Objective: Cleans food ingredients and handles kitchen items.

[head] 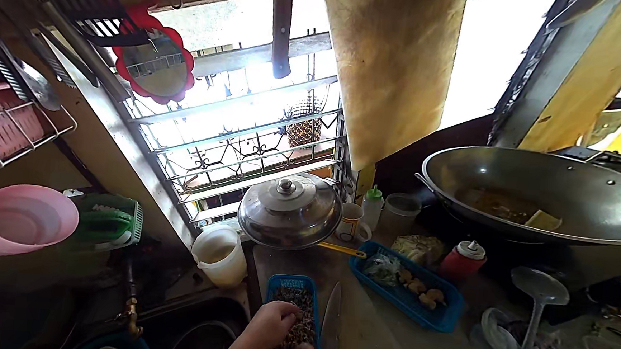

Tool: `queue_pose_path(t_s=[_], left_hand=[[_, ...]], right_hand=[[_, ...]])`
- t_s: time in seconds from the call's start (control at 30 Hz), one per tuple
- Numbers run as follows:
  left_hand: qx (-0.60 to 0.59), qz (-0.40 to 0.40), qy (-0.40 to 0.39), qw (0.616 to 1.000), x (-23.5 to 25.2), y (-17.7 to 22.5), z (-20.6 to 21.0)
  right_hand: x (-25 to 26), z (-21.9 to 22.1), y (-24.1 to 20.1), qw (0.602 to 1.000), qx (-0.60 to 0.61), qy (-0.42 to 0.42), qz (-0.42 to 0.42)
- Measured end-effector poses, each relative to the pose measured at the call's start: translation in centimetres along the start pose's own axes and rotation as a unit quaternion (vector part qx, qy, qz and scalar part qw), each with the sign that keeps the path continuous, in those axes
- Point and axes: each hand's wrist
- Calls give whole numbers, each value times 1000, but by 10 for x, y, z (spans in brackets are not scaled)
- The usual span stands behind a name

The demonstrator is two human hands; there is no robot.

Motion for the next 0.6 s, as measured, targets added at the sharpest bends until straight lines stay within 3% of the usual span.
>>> queue_pose_path(t_s=[0.1, 0.23, 0.33, 0.47, 0.6], left_hand=[[-63, -55, 81, 993, -23, -3, 7], [-153, -104, 211, 960, -53, -6, 43], [-177, -129, 254, 942, -57, -9, 64], [-257, -172, 286, 907, -45, -14, 79], [-358, -215, 325, 849, -33, -14, 86]], right_hand=[[41, 0, 6, 996, -39, 32, 75], [95, 13, 24, 960, -114, -126, 224], [107, 30, 30, 932, -166, -193, 257], [101, 42, 24, 901, -224, -187, 319], [90, 47, 25, 900, -195, -120, 371]])
Point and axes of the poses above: each hand's wrist, its own x-axis towards the middle knuckle, its own z-axis out of the palm, y = z × x, and after that the axes turned 14 degrees about y, right-handed
